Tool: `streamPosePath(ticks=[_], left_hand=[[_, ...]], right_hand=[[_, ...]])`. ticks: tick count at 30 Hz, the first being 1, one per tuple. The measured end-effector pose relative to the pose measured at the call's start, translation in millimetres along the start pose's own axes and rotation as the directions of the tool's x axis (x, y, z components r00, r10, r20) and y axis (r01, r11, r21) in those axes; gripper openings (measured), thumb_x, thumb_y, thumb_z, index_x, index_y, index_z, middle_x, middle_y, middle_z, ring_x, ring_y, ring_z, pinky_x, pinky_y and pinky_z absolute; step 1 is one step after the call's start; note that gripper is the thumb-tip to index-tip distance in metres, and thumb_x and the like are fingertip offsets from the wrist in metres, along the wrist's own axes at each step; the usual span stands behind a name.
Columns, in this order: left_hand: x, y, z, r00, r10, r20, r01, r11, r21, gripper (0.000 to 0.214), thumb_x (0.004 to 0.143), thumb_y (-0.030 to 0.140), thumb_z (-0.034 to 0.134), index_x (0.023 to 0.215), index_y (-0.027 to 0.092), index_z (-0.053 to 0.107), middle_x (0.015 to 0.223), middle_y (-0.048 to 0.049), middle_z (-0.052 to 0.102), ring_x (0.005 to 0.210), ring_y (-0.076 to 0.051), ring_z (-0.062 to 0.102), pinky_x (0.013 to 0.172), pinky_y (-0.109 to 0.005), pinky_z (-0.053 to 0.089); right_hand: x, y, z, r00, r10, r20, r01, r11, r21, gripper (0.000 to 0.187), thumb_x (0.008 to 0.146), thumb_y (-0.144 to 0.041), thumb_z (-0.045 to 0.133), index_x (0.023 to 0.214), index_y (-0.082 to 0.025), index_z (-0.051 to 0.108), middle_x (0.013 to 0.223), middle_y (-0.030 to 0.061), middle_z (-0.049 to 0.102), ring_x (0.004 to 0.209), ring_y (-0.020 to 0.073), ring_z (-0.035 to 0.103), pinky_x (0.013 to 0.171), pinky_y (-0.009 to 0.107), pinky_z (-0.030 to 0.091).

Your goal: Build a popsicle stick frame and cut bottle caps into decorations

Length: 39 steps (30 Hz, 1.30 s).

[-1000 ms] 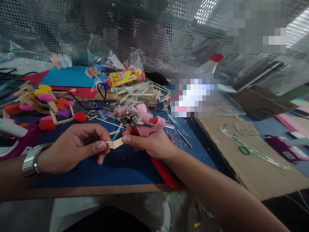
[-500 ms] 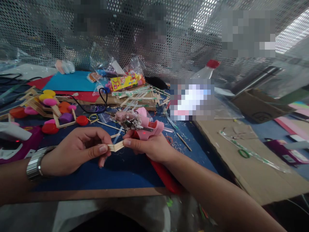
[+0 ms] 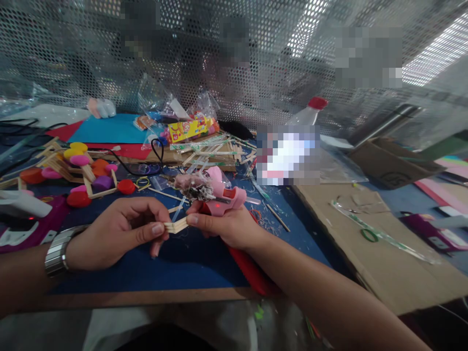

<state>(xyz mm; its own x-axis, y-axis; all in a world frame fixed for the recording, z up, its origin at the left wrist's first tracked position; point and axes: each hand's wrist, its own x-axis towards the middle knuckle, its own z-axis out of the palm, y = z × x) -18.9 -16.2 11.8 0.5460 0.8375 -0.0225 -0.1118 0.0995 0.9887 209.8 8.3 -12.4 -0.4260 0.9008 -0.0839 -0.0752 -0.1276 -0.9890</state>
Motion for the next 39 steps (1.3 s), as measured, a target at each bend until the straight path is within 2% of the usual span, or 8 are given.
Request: streamPosePath(ticks=[10, 28, 39], left_hand=[[0.5, -0.9, -1.1, 1.0, 0.005, 0.005, -0.005, 1.0, -0.009, 0.023, 0.086, 0.03, 0.082, 0.086, 0.012, 0.067, 0.071, 0.0008, 0.069, 0.053, -0.008, 0.065, 0.054, -0.018, 0.054], [0.0, -2.7, -0.4, 1.0, 0.031, 0.004, -0.031, 0.999, -0.033, 0.012, 0.087, 0.018, 0.079, 0.087, 0.012, 0.069, 0.071, 0.0029, 0.07, 0.054, -0.004, 0.066, 0.055, -0.011, 0.053], [-0.5, -3.8, -1.0, 1.0, 0.027, 0.0, -0.027, 1.0, -0.011, 0.014, 0.088, 0.022, 0.078, 0.087, 0.012, 0.068, 0.069, 0.0015, 0.069, 0.053, -0.006, 0.066, 0.054, -0.013, 0.052]], right_hand=[[-1.1, -1.5, 1.6, 1.0, -0.004, -0.011, 0.004, 1.0, -0.022, 0.041, 0.064, -0.047, 0.094, 0.077, -0.017, 0.07, 0.055, -0.0046, 0.058, 0.045, 0.008, 0.05, 0.041, 0.02, 0.036], [-0.2, 2.2, -0.1, 1.0, -0.006, -0.009, 0.006, 1.0, -0.006, 0.045, 0.063, -0.051, 0.094, 0.079, -0.017, 0.069, 0.055, -0.0045, 0.058, 0.044, 0.008, 0.049, 0.041, 0.02, 0.037], [-0.1, 2.5, -0.4, 1.0, -0.002, -0.013, 0.002, 1.0, -0.004, 0.046, 0.062, -0.052, 0.094, 0.079, -0.016, 0.071, 0.057, -0.0038, 0.06, 0.045, 0.0079, 0.051, 0.041, 0.02, 0.036]])
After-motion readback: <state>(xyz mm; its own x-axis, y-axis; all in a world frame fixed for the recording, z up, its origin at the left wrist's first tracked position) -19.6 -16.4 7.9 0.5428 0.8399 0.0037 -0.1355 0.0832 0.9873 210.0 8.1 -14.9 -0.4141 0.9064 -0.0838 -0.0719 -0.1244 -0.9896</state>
